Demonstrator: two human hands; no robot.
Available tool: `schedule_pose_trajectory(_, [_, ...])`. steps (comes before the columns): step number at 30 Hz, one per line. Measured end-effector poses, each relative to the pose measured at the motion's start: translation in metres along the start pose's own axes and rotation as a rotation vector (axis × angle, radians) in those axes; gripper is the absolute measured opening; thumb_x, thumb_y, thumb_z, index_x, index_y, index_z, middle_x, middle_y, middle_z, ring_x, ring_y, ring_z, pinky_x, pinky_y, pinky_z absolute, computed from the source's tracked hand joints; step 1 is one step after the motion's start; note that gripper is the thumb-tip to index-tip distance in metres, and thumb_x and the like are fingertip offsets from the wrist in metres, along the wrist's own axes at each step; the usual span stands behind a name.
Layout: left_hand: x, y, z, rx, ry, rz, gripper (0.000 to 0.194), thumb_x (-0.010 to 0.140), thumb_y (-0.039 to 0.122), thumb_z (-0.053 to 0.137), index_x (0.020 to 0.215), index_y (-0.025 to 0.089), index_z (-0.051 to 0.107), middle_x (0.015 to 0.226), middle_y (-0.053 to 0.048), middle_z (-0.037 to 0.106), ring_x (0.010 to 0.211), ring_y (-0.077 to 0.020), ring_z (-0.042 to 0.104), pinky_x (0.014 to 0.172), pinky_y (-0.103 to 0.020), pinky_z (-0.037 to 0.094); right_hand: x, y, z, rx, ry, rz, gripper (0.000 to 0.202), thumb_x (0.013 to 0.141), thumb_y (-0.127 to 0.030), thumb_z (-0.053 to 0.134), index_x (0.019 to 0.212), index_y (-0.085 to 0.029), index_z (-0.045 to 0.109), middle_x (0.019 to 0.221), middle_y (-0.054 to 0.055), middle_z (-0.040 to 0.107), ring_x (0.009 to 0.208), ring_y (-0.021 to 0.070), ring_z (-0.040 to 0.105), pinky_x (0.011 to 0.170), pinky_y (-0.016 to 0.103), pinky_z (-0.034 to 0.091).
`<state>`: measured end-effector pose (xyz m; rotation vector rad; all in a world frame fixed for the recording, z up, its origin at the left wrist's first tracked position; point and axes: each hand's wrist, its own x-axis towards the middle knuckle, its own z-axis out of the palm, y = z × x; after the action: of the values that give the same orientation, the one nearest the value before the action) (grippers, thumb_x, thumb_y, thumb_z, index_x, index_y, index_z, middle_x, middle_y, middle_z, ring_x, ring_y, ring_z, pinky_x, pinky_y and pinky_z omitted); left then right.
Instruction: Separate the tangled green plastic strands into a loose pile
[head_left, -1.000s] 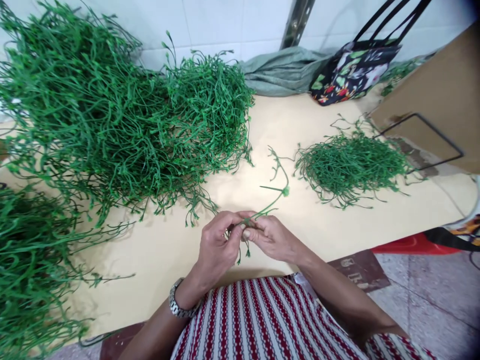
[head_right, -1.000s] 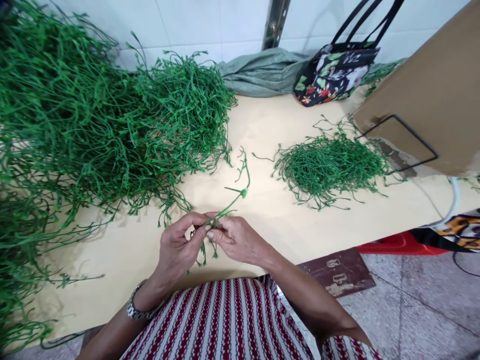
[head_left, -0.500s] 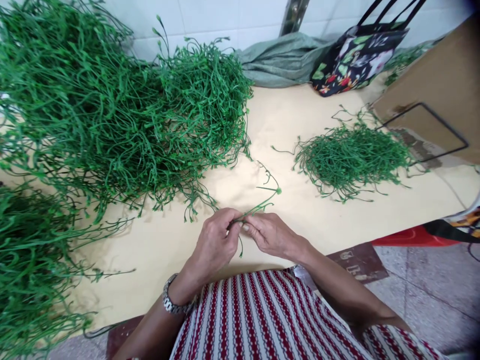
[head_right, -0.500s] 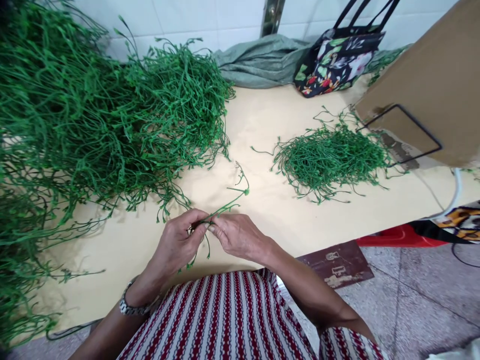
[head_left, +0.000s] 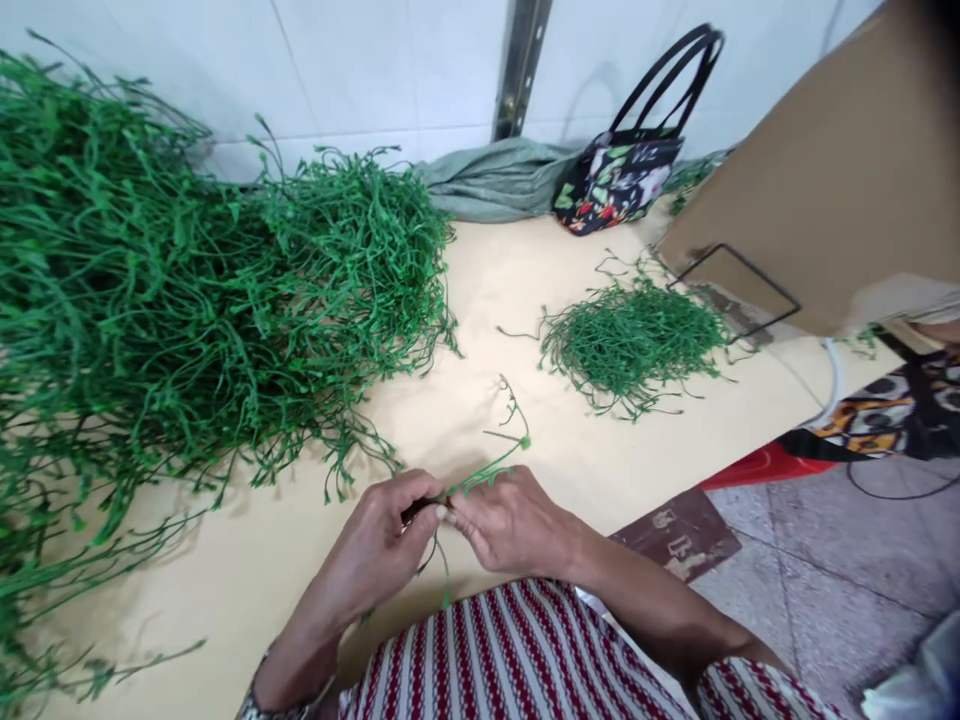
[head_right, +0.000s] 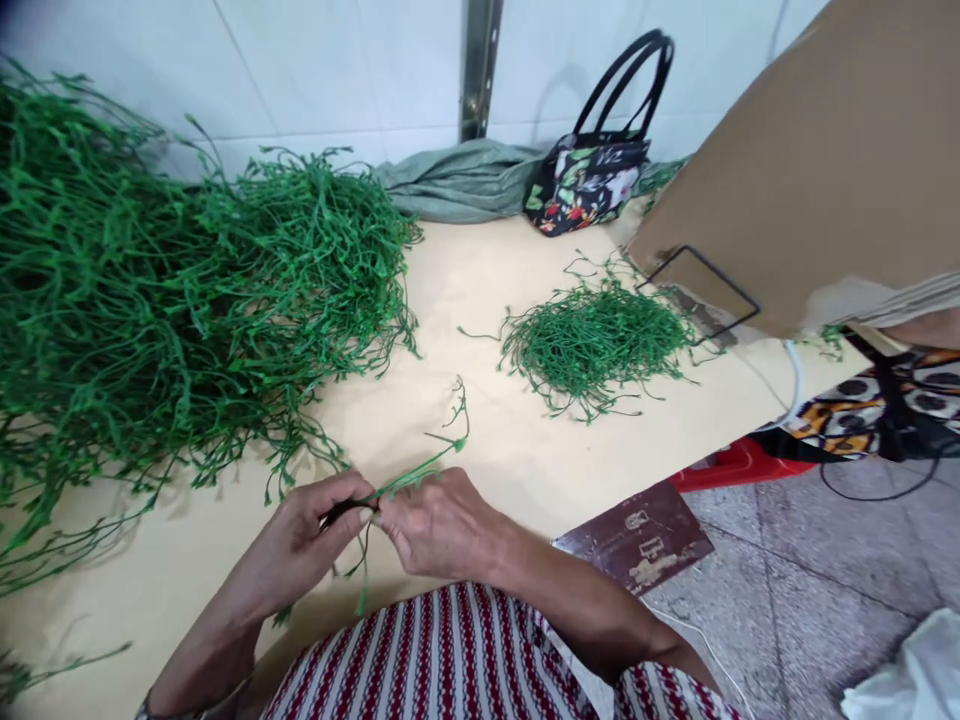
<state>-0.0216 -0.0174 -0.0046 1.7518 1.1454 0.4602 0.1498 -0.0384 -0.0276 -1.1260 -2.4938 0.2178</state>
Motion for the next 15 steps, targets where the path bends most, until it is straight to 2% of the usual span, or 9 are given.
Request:
schedule_pose_trajectory(4, [0.005,0.004,-0.003,-0.241,-0.120,-0.139,0.026,0.070,0.031,0.051,0.049,0.017,0.044,0.050,0.004,0.032,0.050,-0.0098,0.030,0.047,-0.021,0.025,0.002,0.001,-0.005,0.025,-0.107,-0.024,0.016,0.081,-0.018,0.041,0.068,-0.019,0.050,0.052,-0.002,0.054,0.044,0.0106,0.043,0.044,0.025,0.025])
schedule_pose_trajectory(8, [0.004,0.007,-0.002,-0.447,-0.155,-0.198,0.035,0.066,0.037,0.059,0.045,0.016,0.040,0.049,0.004,0.027,0.050,-0.0090,0.025,0.046,-0.020,0.023,0.003,0.010,-0.004,0.342,-0.164,-0.085,0.031,0.087,-0.027,0.034,0.059,-0.019,0.044,0.049,-0.003,0.048,0.046,0.0088,0.041,0.045,0.021,0.030])
schedule_pose_trajectory(10, [0.002,0.006,-0.001,-0.520,-0.099,-0.217,0.035,0.065,0.039,0.063,0.046,0.015,0.046,0.049,0.004,0.031,0.050,-0.0091,0.028,0.047,-0.020,0.026,0.001,0.014,-0.007,0.582,-0.208,-0.126,0.039,0.091,-0.033,0.027,0.060,-0.019,0.045,0.050,-0.003,0.048,0.047,0.0071,0.043,0.047,0.018,0.035])
schedule_pose_trajectory(12, [0.001,0.003,0.000,-0.608,0.020,-0.259,0.031,0.062,0.039,0.068,0.049,0.014,0.053,0.050,0.002,0.038,0.052,-0.0095,0.033,0.048,-0.020,0.031,-0.002,0.020,-0.018,0.757,-0.264,-0.162,0.042,0.093,-0.038,0.025,0.066,-0.018,0.050,0.054,-0.003,0.051,0.048,0.0056,0.044,0.048,0.015,0.037])
schedule_pose_trajectory(14, [0.002,-0.002,0.000,-0.699,0.170,-0.316,0.027,0.058,0.038,0.073,0.054,0.014,0.060,0.053,0.001,0.046,0.054,-0.0102,0.039,0.050,-0.019,0.036,-0.007,0.031,-0.039,0.778,-0.194,-0.112,0.042,0.093,-0.041,0.027,0.077,-0.017,0.057,0.062,-0.001,0.057,0.051,0.0057,0.048,0.050,0.015,0.039])
schedule_pose_trajectory(15, [0.004,-0.005,0.000,-0.744,0.232,-0.346,0.025,0.055,0.037,0.075,0.057,0.015,0.063,0.056,0.000,0.051,0.056,-0.0108,0.043,0.051,-0.019,0.039,-0.009,0.039,-0.053,0.715,-0.088,-0.041,0.041,0.093,-0.041,0.028,0.083,-0.016,0.059,0.067,0.001,0.060,0.055,0.0067,0.051,0.052,0.017,0.041])
